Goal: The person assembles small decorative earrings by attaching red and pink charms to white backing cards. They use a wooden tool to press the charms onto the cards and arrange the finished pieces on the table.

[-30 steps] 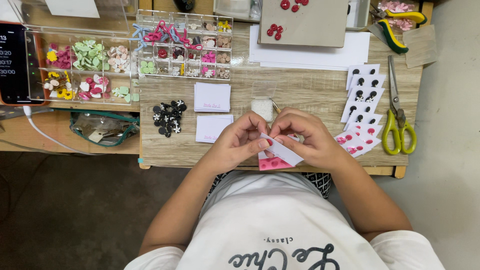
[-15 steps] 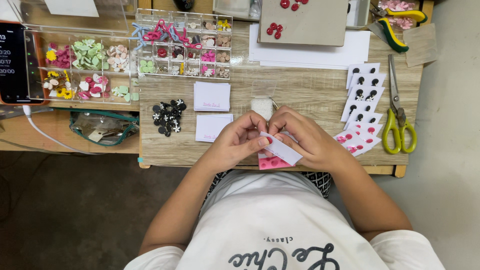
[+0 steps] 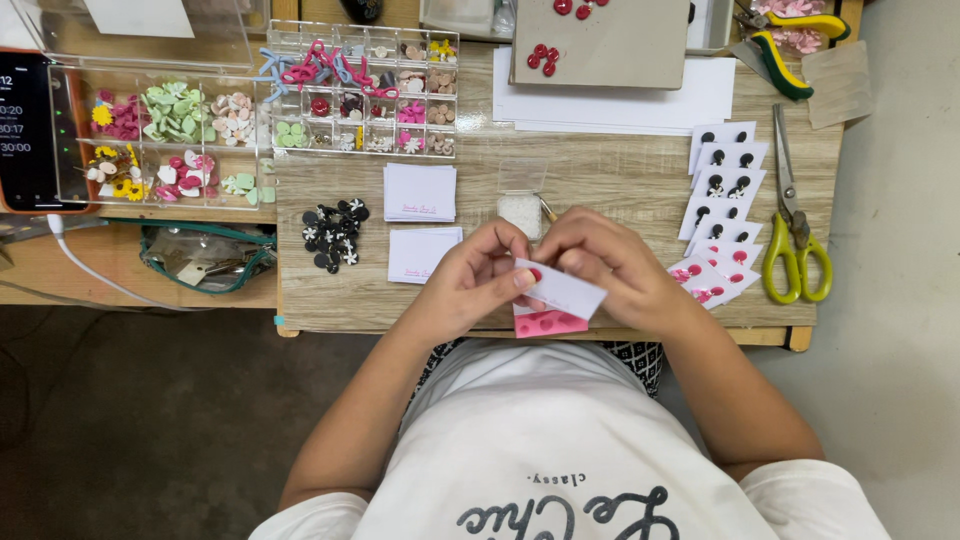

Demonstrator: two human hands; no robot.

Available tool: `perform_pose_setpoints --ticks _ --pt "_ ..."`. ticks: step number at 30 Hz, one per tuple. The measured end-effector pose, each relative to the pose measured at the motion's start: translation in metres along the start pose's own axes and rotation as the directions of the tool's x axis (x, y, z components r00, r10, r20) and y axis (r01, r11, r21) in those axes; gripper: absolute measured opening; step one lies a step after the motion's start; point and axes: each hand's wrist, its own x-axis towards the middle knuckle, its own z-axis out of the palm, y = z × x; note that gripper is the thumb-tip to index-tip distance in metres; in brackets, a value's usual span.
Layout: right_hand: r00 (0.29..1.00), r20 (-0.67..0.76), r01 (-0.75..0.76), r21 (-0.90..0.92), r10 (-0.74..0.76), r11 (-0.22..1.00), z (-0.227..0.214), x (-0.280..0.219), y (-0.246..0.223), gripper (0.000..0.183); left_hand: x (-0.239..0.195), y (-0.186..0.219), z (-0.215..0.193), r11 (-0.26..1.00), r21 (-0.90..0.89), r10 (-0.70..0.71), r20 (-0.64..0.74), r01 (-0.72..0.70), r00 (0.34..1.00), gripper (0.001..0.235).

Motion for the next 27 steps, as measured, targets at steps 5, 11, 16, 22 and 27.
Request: perform_pose_setpoints --ticks 5,11,16,22,27 --pt "0.960 -0.170 -0.177 0.243 0.222 0.954 0.000 -0.017 0.024 0.053 0.007 0.005 0.001 0.999 -0.040 -0.017 -0.166 0.010 0.986 0.023" --pt "0.940 -0.224 -0.197 0.257 0.257 0.946 0.004 -0.014 0.019 0.034 0.009 0.008 0.003 0.997 -0.060 -0.054 -0.267 0.039 0.962 0.023" --pt "0.926 -0.247 -0.201 0.321 0.286 0.926 0.005 -0.015 0.023 0.031 0.010 0.008 0.000 0.996 -0.079 -0.062 -0.301 0.040 0.952 0.022" --pt "0.918 -0.275 -0.199 0.302 0.285 0.932 0.004 -0.018 0.030 0.029 0.011 -0.001 -0.006 0.997 -0.066 -0.061 -0.303 0.043 0.951 0.026" --pt "0.924 -0.274 -0.211 0.220 0.268 0.953 0.002 -0.021 0.025 0.028 0.017 -0.002 0.000 0.986 0.156 -0.013 -0.321 0.066 0.947 0.039"
